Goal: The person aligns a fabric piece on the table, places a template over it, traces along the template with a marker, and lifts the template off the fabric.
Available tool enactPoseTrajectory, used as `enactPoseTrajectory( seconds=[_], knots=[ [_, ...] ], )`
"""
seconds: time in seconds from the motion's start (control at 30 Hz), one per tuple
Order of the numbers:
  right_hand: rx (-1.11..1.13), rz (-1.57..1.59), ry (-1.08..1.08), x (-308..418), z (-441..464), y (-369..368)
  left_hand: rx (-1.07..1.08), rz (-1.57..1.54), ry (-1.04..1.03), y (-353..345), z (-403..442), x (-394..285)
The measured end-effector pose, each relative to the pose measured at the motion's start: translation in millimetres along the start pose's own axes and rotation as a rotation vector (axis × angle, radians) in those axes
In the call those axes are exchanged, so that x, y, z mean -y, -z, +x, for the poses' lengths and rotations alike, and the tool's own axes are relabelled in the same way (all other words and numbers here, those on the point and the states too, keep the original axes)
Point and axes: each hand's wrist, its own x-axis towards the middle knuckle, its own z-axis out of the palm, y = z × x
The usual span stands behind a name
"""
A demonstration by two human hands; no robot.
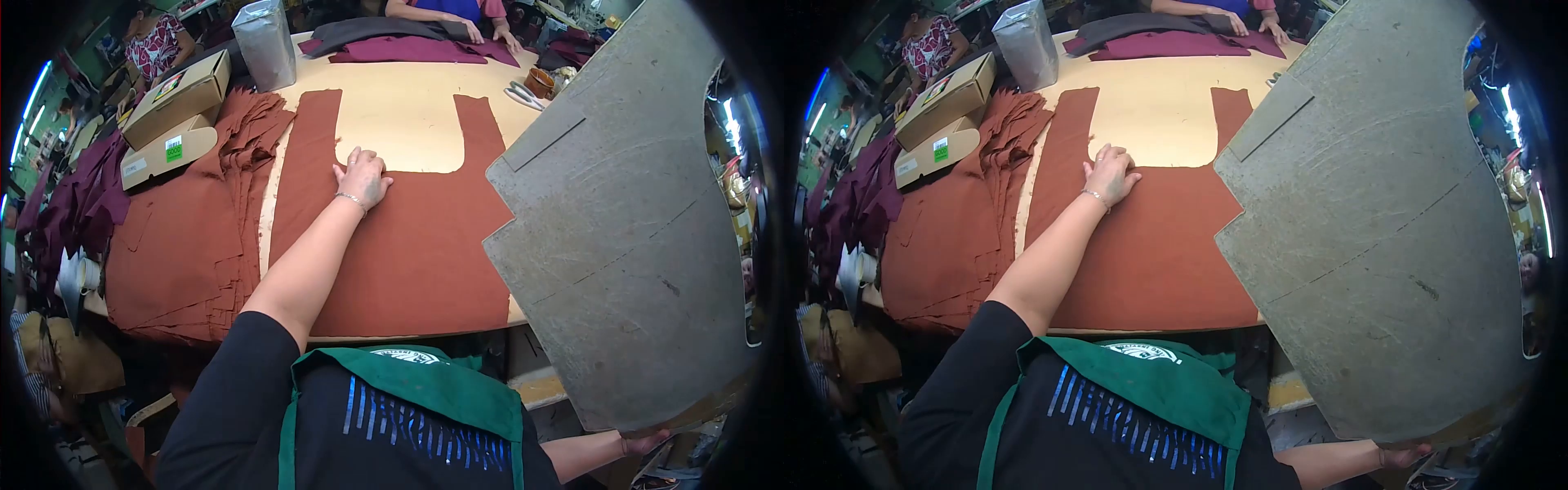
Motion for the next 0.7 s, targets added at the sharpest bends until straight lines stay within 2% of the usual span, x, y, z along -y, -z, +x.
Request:
enactPoseTrajectory(
  seconds=[0.1,0.2,0.3,0.37,0.4,0.5,0.57,0.63,0.67,0.7],
  knots=[
    [-0.022,0.002,0.005,3.9,0.1,6.6,0.154,-0.085,0.127,14.6,13.0,-11.8],
    [-0.053,0.012,-0.018,10.5,-5.5,7.8,0.362,-0.254,0.145,-4.8,34.7,3.6],
    [-0.087,0.044,-0.049,19.2,-13.8,3.9,0.187,-0.06,-0.036,-9.8,36.3,7.6],
    [-0.089,0.031,0.028,17.4,-11.5,5.7,0.078,0.019,0.042,-4.3,44.0,3.8],
    [-0.054,-0.004,0.058,14.9,1.8,21.6,0.025,0.054,0.083,-3.4,46.0,1.2],
    [0.109,-0.159,0.126,7.3,65.8,112.2,-0.162,0.129,-0.081,-13.4,34.9,-11.6],
    [0.138,-0.208,0.201,12.0,45.4,89.9,0.185,0.174,-0.227,-3.9,9.8,-41.7],
    [0.145,-0.221,0.245,11.9,35.6,78.6,0.21,0.164,-0.353,-18.4,-12.9,-58.5],
    [0.139,-0.213,0.253,10.4,35.4,79.0,0.212,0.15,-0.354,-21.3,-20.7,-68.3],
    [0.138,-0.214,0.254,23.9,49.8,108.2,0.215,0.13,-0.357,-22.3,-28.6,-78.2]
  ],
)
